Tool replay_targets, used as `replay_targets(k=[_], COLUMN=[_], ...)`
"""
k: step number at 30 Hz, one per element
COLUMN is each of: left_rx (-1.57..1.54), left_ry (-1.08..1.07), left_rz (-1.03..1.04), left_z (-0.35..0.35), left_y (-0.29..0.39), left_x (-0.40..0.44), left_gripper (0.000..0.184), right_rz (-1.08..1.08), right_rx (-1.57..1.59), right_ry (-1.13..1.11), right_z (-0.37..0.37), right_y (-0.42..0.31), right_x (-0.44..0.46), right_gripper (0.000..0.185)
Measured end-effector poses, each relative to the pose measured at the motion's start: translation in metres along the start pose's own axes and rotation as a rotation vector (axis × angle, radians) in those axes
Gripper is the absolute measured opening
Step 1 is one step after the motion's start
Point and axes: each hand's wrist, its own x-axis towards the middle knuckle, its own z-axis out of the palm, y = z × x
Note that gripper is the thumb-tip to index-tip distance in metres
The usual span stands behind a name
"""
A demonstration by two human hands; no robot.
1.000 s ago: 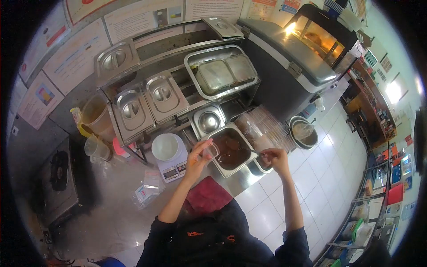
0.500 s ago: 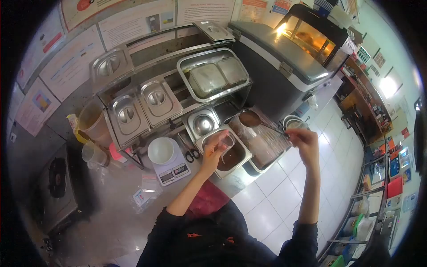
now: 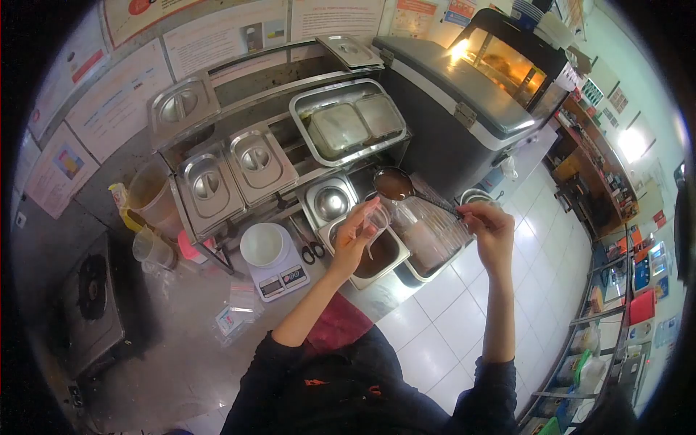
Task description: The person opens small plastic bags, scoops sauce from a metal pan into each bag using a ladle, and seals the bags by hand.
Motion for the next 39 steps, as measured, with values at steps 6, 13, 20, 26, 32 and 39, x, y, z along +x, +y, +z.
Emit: replay_targets(k=[6,13,20,26,32,39], left_rx=[-0.085,-0.056,-0.086,-0.155,-0.181,-0.647], left_ry=[-0.012,0.016,0.024,0.067,0.081,-0.022], left_rz=[0.003,-0.048,-0.009,-0.021,-0.059,-0.188], left_z=[0.003,0.006,0.008,0.009,0.005,-0.018], left_y=[0.008,0.015,0.014,0.008,0.006,-0.001], left_x=[0.002,0.004,0.005,0.004,-0.001,-0.016], left_gripper=[0.057,0.056,0.056,0.054,0.058,0.05], right_rz=[-0.054,-0.131,-0.293,-0.516,-0.619,0.001], right_rx=[-0.002,-0.045,-0.166,-0.388,-0.484,-0.127], right_ry=[0.029,0.108,0.229,0.349,0.344,-0.014], right_z=[0.005,0.009,0.012,0.02,0.026,0.031], right_y=[0.004,0.002,-0.001,0.008,0.017,0.024], right_x=[-0.003,-0.006,-0.009,-0.014,-0.019,-0.027], right_gripper=[0.029,0.028,0.028,0.027,0.025,0.018])
